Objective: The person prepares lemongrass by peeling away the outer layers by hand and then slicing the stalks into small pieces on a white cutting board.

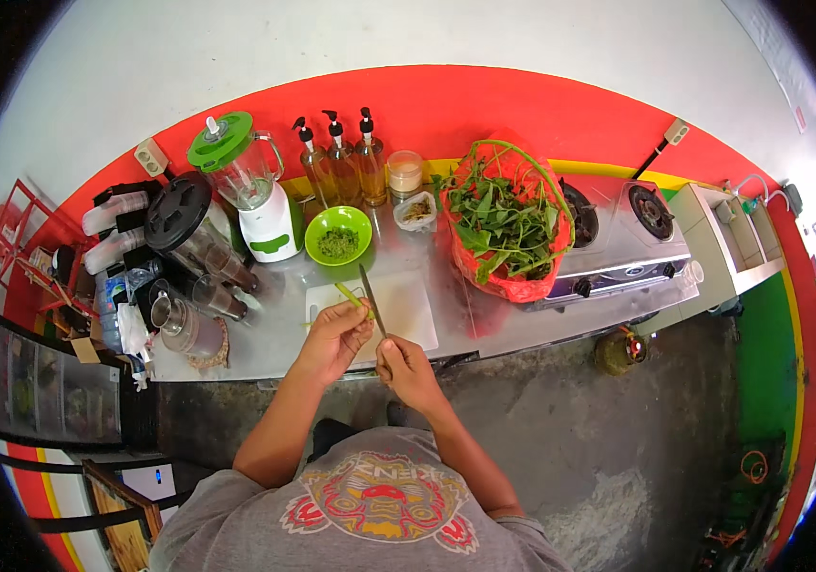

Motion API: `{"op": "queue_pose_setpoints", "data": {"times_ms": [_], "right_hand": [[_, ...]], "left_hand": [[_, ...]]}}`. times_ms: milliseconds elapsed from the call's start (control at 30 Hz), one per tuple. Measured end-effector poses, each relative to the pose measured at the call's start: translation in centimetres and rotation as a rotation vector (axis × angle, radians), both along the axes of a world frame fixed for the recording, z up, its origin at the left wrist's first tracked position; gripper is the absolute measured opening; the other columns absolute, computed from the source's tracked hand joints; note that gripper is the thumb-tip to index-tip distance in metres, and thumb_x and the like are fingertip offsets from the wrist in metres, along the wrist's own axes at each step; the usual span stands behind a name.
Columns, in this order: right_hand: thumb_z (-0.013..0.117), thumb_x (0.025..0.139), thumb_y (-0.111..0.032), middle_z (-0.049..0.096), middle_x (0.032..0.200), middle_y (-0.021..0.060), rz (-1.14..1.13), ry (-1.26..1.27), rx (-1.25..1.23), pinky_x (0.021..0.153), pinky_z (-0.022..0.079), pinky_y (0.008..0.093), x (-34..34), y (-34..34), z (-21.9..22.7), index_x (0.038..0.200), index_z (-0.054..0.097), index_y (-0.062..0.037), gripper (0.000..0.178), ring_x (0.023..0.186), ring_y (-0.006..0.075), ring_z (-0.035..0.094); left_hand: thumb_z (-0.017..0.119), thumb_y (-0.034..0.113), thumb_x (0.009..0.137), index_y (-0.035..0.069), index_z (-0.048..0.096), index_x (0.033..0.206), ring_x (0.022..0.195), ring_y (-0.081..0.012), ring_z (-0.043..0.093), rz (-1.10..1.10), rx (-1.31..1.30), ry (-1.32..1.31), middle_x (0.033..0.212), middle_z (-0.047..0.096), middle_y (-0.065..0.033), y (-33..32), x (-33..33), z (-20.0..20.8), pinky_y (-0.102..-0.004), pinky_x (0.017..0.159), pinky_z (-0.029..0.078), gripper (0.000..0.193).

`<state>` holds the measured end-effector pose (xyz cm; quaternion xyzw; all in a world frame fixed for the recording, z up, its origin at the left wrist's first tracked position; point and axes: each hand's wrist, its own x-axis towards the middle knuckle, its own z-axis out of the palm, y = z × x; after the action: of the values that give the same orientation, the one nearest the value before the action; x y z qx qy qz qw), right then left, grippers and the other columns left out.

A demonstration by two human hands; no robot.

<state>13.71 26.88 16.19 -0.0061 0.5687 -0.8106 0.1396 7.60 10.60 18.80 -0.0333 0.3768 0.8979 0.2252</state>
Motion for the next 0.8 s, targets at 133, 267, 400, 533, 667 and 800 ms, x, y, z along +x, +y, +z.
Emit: {"op": "queue_pose_setpoints", "data": {"times_ms": [133,267,400,533,667,800], "right_hand": [[0.041,0.113,-0.033,0.045,0.064,-0.0007,-0.005,0.028,0.026,0.050,0.035,0.0248,-0.2,0.2,0.4,0.083,0.048,-0.0070,0.040,0.054,0.0073,0.040],[0.042,0.113,-0.033,0.046,0.065,-0.0008,-0.017,0.046,-0.027,0.050,0.035,0.0249,-0.5,0.3,0.1,0.083,0.048,-0.0069,0.040,0.054,0.0073,0.041],[0.042,0.113,-0.034,0.046,0.065,-0.0008,-0.016,0.058,-0.024,0.049,0.035,0.0250,-0.7,0.1,-0.2,0.084,0.048,-0.0074,0.039,0.054,0.0071,0.040],[0.042,0.112,-0.035,0.044,0.064,-0.0016,-0.017,0.052,0.002,0.049,0.034,0.0245,-0.9,0.0,-0.5,0.083,0.049,-0.0076,0.040,0.053,0.0071,0.038],[0.043,0.112,-0.035,0.044,0.065,-0.0021,0.006,0.088,0.061,0.050,0.033,0.0252,-1.4,-0.1,0.1,0.083,0.049,-0.0074,0.041,0.054,0.0070,0.039],[0.042,0.112,-0.035,0.044,0.066,-0.0026,0.070,0.119,0.061,0.051,0.034,0.0254,-2.1,-0.3,0.3,0.083,0.049,-0.0073,0.041,0.056,0.0068,0.038]], "left_hand": [[0.070,0.008,0.096,0.000,0.072,0.106,0.080,-0.0082,0.063,-0.018,-0.059,0.036,0.092,0.070,-0.0020,0.1,0.1,0.3,-0.0228,0.077,0.052,0.013],[0.070,0.007,0.096,0.000,0.071,0.108,0.084,-0.0085,0.062,-0.098,-0.074,0.050,0.093,0.068,-0.0008,0.5,0.6,-0.3,-0.0241,0.079,0.050,0.014],[0.068,0.004,0.096,0.003,0.069,0.114,0.090,-0.0093,0.063,-0.084,-0.101,0.071,0.101,0.068,-0.0010,0.3,0.6,-0.7,-0.0247,0.085,0.051,0.018],[0.061,-0.002,0.096,0.006,0.058,0.128,0.098,-0.0136,0.067,-0.043,-0.141,0.177,0.111,0.071,-0.0074,0.3,0.5,1.1,-0.0265,0.089,0.053,0.033],[0.063,0.004,0.099,0.006,0.061,0.118,0.087,-0.0118,0.066,-0.017,-0.178,0.172,0.106,0.072,-0.0078,-0.9,0.0,2.2,-0.0246,0.080,0.052,0.020],[0.066,0.011,0.100,0.005,0.066,0.110,0.079,-0.0099,0.064,0.086,-0.240,0.249,0.093,0.073,-0.0052,-2.0,-0.8,2.1,-0.0232,0.073,0.050,0.011]]}}
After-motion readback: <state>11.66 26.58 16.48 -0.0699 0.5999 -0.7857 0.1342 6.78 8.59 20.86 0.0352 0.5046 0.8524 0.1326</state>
